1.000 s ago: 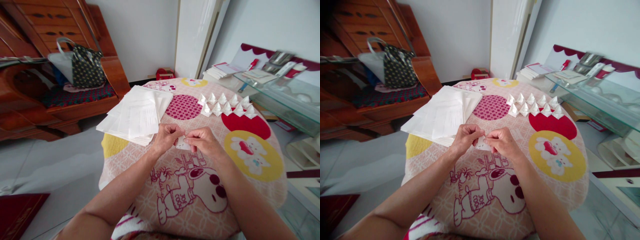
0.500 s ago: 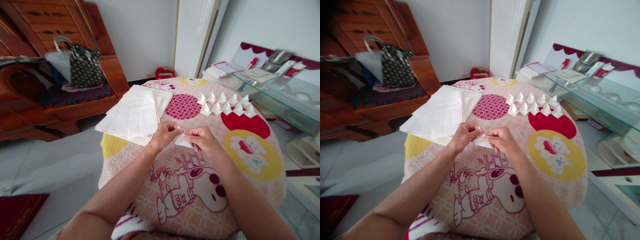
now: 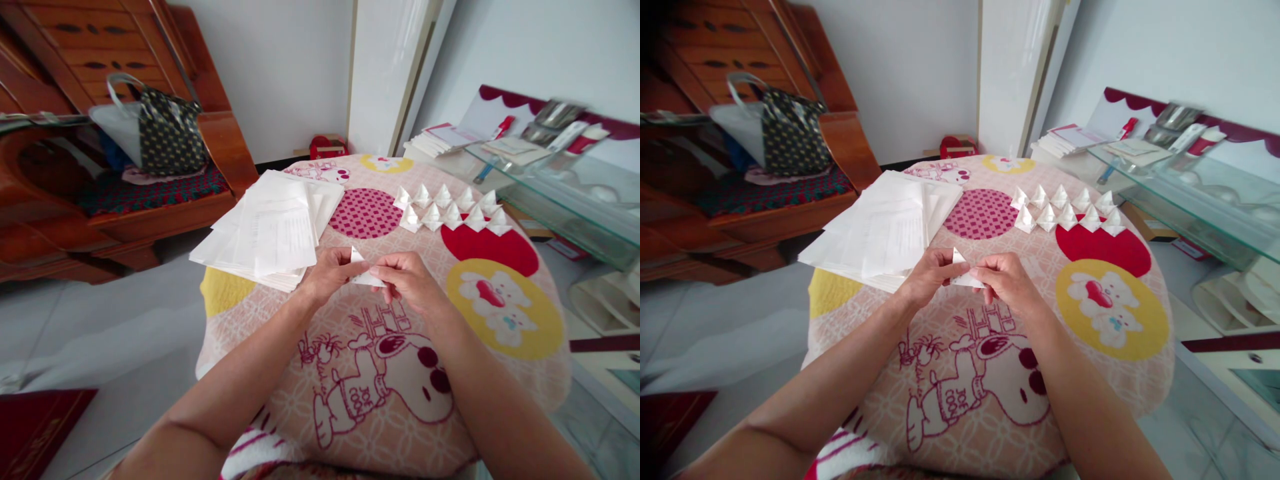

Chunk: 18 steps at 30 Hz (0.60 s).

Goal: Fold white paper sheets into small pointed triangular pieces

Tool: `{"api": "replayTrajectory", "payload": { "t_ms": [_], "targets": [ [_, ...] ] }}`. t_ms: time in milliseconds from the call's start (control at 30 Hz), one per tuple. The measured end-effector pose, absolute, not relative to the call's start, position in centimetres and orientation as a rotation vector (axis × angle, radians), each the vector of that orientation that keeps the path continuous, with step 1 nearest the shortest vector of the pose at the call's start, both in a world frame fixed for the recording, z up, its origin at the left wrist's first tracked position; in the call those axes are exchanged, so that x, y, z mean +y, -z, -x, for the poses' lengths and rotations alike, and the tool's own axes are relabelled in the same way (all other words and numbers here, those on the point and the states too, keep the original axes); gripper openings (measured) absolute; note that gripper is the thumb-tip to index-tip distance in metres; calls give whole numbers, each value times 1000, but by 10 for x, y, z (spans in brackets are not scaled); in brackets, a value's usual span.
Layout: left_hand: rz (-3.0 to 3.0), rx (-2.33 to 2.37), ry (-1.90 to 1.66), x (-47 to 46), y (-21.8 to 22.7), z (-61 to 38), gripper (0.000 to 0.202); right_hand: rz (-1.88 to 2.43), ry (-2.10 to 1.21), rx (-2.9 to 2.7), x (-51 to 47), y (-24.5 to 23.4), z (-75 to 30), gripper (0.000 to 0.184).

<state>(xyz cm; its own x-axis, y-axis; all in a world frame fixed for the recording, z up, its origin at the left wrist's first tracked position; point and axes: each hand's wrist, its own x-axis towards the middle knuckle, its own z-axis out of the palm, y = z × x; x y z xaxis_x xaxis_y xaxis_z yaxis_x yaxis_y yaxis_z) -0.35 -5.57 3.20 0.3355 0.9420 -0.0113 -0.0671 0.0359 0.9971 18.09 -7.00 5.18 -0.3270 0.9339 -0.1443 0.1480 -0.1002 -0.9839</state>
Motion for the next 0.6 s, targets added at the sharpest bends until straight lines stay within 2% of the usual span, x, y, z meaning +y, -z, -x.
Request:
{"api": "replayTrajectory", "payload": {
  "t_ms": [167, 367, 600],
  "targets": [
    [-1225, 934, -1104, -51, -27, 6, 36, 1190, -1507, -1492, -67, -54, -186, 41],
    [-1322, 984, -1121, -54, -30, 5, 32, 1217, -1384, -1607, -70, -53, -182, 28],
    [-1318, 1005, -1151, -57, -33, 0, 31, 1216, -1294, -1509, -70, -49, -177, 24]
  ]
}}
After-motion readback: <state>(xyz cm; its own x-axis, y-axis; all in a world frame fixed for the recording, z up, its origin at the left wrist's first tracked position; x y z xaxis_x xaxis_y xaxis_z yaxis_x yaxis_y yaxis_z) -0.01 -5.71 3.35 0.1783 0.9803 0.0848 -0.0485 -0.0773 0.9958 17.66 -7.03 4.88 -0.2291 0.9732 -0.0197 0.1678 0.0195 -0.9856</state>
